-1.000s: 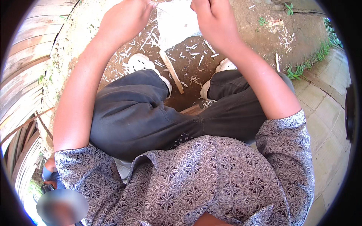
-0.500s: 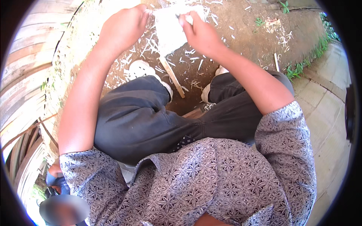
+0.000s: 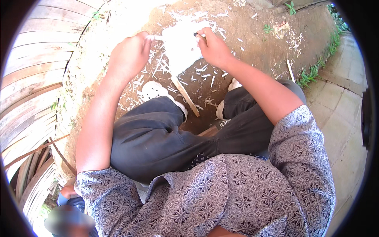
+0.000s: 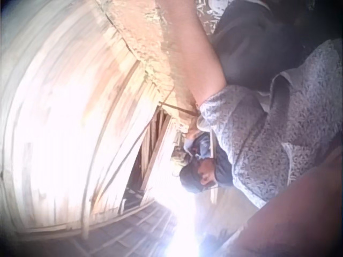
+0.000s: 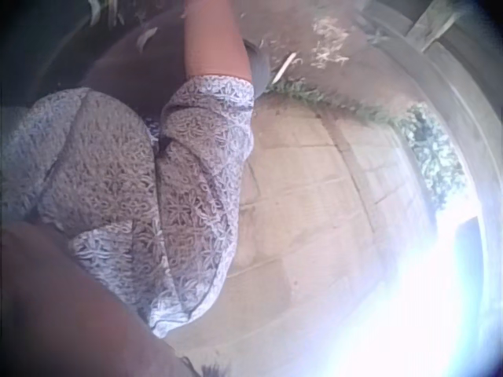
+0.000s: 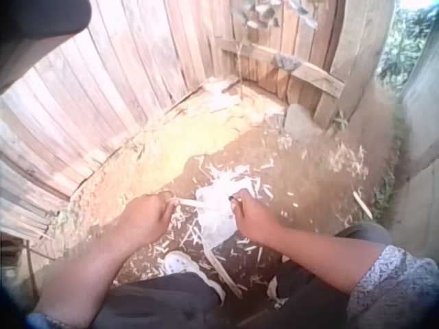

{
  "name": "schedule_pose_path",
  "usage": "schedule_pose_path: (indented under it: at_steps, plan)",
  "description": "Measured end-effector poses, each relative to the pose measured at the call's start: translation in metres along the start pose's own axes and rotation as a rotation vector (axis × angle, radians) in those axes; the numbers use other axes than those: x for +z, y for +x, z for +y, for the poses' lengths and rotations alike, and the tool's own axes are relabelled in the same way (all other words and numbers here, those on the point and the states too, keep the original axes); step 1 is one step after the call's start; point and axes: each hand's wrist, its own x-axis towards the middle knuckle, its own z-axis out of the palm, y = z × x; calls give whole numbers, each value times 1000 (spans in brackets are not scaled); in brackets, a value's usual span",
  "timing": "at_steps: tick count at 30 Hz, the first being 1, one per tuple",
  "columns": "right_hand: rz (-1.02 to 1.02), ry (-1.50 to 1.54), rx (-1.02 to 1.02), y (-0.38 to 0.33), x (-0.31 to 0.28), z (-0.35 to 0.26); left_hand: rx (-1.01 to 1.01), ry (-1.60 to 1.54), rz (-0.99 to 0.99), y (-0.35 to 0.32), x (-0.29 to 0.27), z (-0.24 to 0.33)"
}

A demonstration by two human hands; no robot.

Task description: The person sits cross-legged on the ground and uses a knife to shave thin strips from a piece of bamboo. The person holds the bamboo with one hand and scrapes the surface with the knife in the other hand, creating a pile of shavings.

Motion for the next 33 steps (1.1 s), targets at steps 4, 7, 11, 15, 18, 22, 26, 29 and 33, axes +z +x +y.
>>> schedule_pose_path:
  at_steps: [4, 7, 11, 15, 18, 22, 26, 29, 33]
  plan:
    - [97, 306, -223, -28, -22, -67, 8, -15, 25, -4, -4, -1]
    - [35, 212, -192, -37, -8, -40, 0, -34, 25, -2, -6, 4]
    - [-74, 98, -81, -24, 3, -17, 15, -52, 20, 2, -4, 7]
    - [50, 326, -214, -34, -27, -77, -23, -42, 20, -3, -8, 4]
    - [63, 215, -235, -39, -1, -39, -18, -10, 28, 1, -10, 10]
    - [-76, 94, -98, -31, 9, -10, -9, -26, 46, 11, -3, 1]
    - [4, 364, -192, -40, -38, -89, -31, -45, 21, 1, -11, 8]
    - [46, 285, -180, -42, -15, -55, 5, -34, 21, 3, -14, 19]
    - [-34, 77, -148, -30, 19, 15, 92, -16, 15, 11, -12, 23]
